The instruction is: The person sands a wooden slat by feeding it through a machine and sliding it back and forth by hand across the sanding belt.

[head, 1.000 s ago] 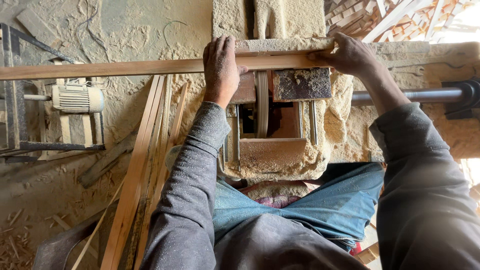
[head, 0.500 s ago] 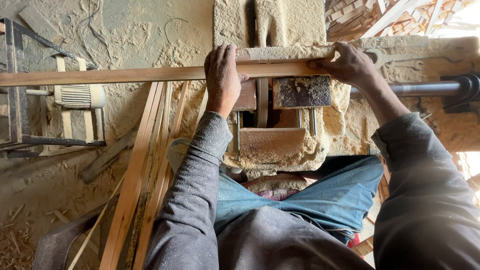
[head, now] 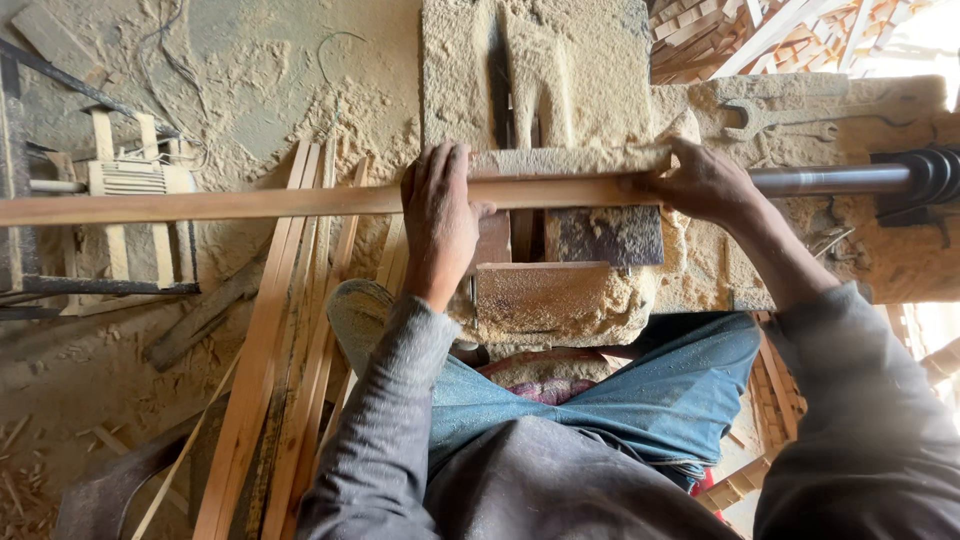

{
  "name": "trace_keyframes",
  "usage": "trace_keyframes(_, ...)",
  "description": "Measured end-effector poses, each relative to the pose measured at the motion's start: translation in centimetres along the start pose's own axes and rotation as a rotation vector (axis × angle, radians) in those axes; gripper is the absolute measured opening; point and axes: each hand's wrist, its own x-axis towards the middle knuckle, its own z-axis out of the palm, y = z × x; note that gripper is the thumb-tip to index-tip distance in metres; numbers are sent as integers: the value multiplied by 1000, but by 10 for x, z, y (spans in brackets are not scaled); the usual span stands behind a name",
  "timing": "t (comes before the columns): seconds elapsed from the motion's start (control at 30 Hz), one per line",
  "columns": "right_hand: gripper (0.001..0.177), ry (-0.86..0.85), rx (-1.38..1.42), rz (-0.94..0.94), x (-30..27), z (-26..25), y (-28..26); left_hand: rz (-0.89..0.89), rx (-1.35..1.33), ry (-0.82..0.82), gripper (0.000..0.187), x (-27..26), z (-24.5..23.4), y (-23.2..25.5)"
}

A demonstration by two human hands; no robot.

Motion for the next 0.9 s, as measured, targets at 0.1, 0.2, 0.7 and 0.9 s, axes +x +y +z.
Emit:
trace_keyframes(0.1,50,0,36,-8,-8,7,-3,-7,-6,-15,84,-12,-16,11)
trace_keyframes(0.2,44,123,18,-53,2,13,5,-5,1,-36,83,-2,-12,9)
trace_keyframes(0.7,73,257,198,-37,53,-29,38,63,110,-132,95,94,20,-39)
trace_keyframes(0.9,67,162,142,-35,46,-41,10,-7,22,-23,89,94,25,-32)
